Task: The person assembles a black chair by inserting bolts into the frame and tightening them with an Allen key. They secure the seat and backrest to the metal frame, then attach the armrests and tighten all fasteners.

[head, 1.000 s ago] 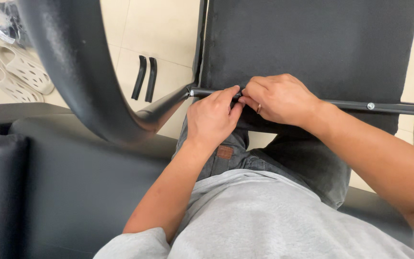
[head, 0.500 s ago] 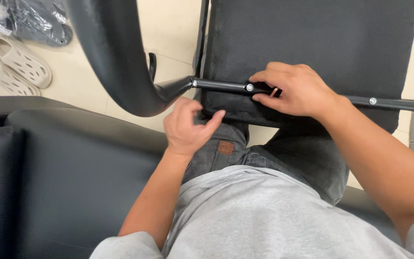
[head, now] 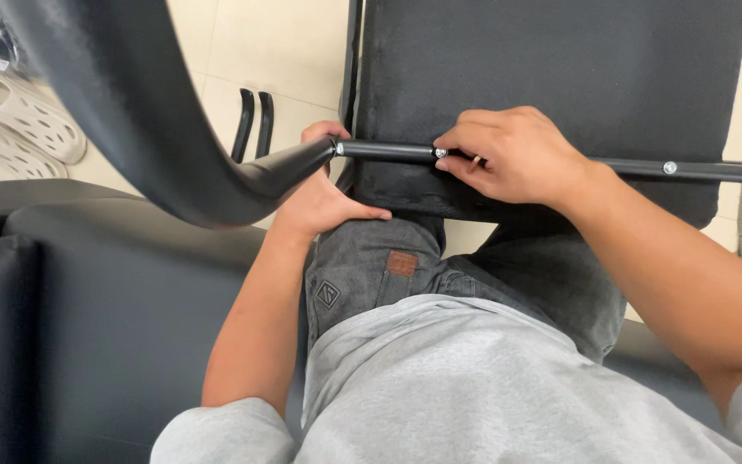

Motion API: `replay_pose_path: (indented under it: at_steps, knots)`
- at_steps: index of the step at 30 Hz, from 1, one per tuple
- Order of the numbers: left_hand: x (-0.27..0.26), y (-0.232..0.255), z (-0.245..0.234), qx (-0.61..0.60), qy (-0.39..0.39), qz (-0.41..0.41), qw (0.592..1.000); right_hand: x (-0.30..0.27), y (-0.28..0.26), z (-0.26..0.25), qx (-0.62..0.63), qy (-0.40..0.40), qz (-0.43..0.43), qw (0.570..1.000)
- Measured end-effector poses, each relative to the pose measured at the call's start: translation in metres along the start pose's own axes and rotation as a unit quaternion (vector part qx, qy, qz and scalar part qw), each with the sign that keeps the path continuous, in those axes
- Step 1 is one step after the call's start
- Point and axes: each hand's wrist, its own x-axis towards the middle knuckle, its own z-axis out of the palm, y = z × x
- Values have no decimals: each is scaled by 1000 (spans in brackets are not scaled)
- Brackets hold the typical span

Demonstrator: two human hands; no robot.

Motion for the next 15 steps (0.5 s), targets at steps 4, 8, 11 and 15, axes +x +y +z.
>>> replay_pose_path:
  at_steps: [4,8,11,15]
  knots:
    - [-1,-3,2,25,3,-13,1000,-2,-2,3,-9,8,-8,1000]
    - [-1,7,1,11,15,5,1000,-2,2,3,4,10,-7,1000]
    - [8,15,-21,63,-39,8,997,-2,-1,-1,-7,28,-10,1000]
    - [35,21,-46,17,-123,37,992,-24,-33,11,-10,64,16,998]
